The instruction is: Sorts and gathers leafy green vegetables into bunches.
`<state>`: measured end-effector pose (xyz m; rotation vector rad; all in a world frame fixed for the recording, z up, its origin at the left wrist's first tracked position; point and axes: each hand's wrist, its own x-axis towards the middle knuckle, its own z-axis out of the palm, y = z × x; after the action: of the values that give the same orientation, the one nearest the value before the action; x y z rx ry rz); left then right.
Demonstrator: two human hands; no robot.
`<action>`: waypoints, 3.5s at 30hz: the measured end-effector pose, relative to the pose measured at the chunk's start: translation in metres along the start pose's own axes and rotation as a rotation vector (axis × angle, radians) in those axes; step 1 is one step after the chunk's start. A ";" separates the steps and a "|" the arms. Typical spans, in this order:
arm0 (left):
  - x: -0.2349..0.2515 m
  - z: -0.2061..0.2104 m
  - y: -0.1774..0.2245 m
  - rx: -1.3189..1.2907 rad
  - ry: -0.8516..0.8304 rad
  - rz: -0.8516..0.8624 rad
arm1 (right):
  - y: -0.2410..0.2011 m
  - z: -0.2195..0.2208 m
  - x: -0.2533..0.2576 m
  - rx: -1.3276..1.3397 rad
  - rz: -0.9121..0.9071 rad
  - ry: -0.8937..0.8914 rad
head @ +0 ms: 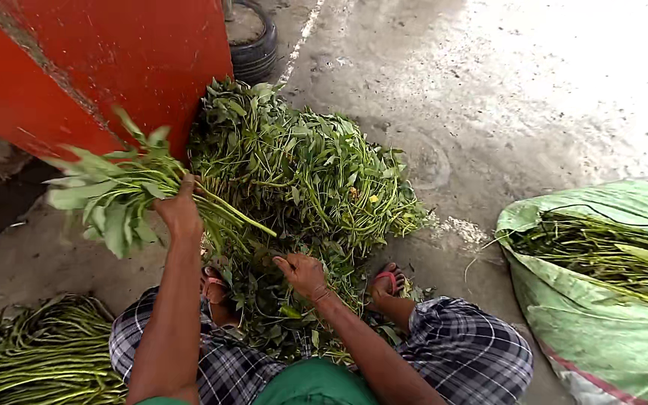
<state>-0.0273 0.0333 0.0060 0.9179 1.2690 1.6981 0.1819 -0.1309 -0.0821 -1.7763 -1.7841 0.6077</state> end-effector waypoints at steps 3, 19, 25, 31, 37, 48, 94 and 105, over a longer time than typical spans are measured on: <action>-0.002 0.002 0.013 0.091 -0.051 0.055 | 0.038 -0.028 0.033 -0.011 0.251 -0.172; -0.041 0.052 -0.011 -0.120 -0.306 -0.489 | 0.069 -0.041 0.089 0.170 0.133 0.326; -0.048 0.058 -0.023 -0.148 -0.338 -0.485 | 0.057 -0.053 0.076 0.049 0.102 0.217; -0.063 0.065 -0.026 -0.057 -0.354 -0.438 | 0.032 -0.027 0.064 0.048 -0.156 0.341; -0.069 0.059 -0.031 0.008 -0.257 -0.317 | 0.022 -0.007 0.064 -0.054 -0.309 0.376; -0.060 0.052 -0.032 0.110 -0.248 -0.366 | 0.012 -0.008 0.061 -0.049 -0.197 0.353; -0.042 0.027 -0.028 0.163 -0.463 -0.168 | -0.040 0.006 0.069 0.779 0.300 0.051; -0.005 0.001 -0.011 0.296 -0.350 0.040 | 0.039 -0.013 0.027 -0.262 0.252 -0.813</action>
<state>-0.0221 0.0310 -0.0046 1.3569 1.2841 1.3215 0.2210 -0.1033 -0.0963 -2.1282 -2.2356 1.4114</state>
